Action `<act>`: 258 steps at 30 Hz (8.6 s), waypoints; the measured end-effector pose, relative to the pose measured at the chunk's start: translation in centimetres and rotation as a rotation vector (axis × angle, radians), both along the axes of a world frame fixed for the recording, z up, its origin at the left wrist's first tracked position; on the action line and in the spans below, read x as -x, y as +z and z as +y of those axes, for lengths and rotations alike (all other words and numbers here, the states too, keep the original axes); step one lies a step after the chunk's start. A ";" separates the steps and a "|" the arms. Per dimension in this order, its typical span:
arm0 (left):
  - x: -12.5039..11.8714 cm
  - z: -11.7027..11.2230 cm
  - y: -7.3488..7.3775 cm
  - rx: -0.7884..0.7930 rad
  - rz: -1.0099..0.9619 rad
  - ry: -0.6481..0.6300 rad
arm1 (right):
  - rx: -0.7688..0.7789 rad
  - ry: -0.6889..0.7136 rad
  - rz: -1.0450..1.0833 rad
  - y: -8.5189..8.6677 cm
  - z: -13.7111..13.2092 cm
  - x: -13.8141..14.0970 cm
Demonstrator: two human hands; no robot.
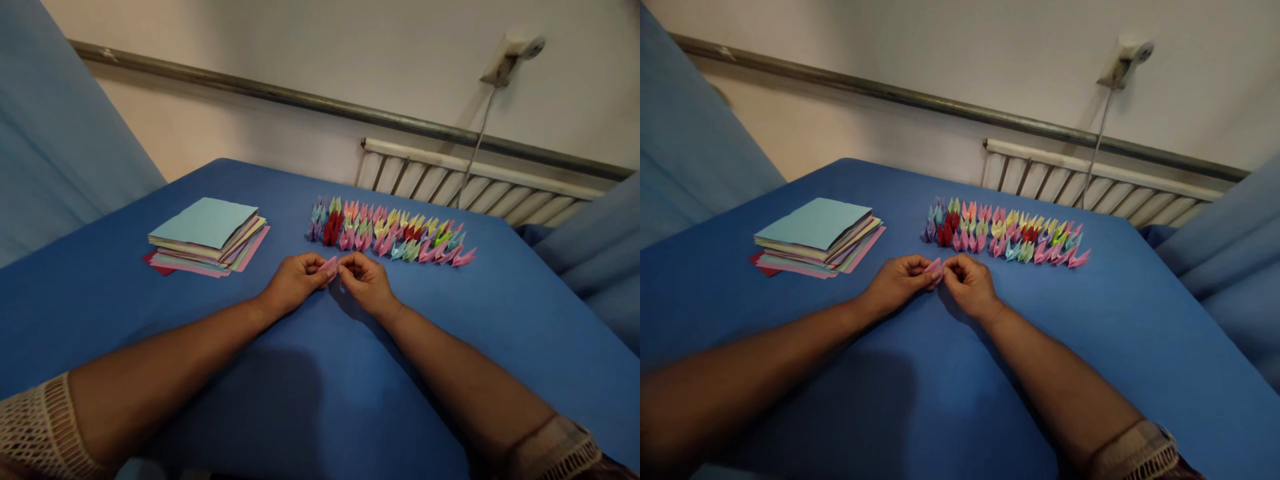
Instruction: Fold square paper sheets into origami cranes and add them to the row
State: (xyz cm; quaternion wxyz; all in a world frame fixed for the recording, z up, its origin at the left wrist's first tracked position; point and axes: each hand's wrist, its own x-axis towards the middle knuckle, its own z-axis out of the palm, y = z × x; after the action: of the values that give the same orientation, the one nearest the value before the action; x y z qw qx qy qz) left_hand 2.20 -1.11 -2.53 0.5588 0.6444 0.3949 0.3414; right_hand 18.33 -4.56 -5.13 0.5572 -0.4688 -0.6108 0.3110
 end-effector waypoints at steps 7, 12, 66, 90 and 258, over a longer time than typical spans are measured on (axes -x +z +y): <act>0.4 0.4 0.2 -0.168 0.133 0.055 | -0.135 -0.061 -0.080 0.9 -0.4 -0.3; 0.6 0.3 0.4 -0.290 0.217 0.060 | -0.100 -0.037 -0.029 0.8 -0.5 -0.1; 0.0 -0.2 0.0 0.154 0.039 -0.179 | 0.008 0.008 0.171 0.9 -0.1 -0.1; 0.4 0.2 0.7 0.398 -0.158 -0.020 | 0.024 0.062 0.181 0.5 0.1 0.2; 0.3 0.4 1.1 0.519 -0.333 0.060 | -0.079 -0.086 -0.093 0.3 -0.1 0.3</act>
State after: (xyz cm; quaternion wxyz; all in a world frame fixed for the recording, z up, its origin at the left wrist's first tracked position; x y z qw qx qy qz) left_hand 1.93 -0.76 -1.48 0.7513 0.4036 0.3907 0.3463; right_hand 18.03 -4.64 -4.80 0.5591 -0.4862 -0.6272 0.2402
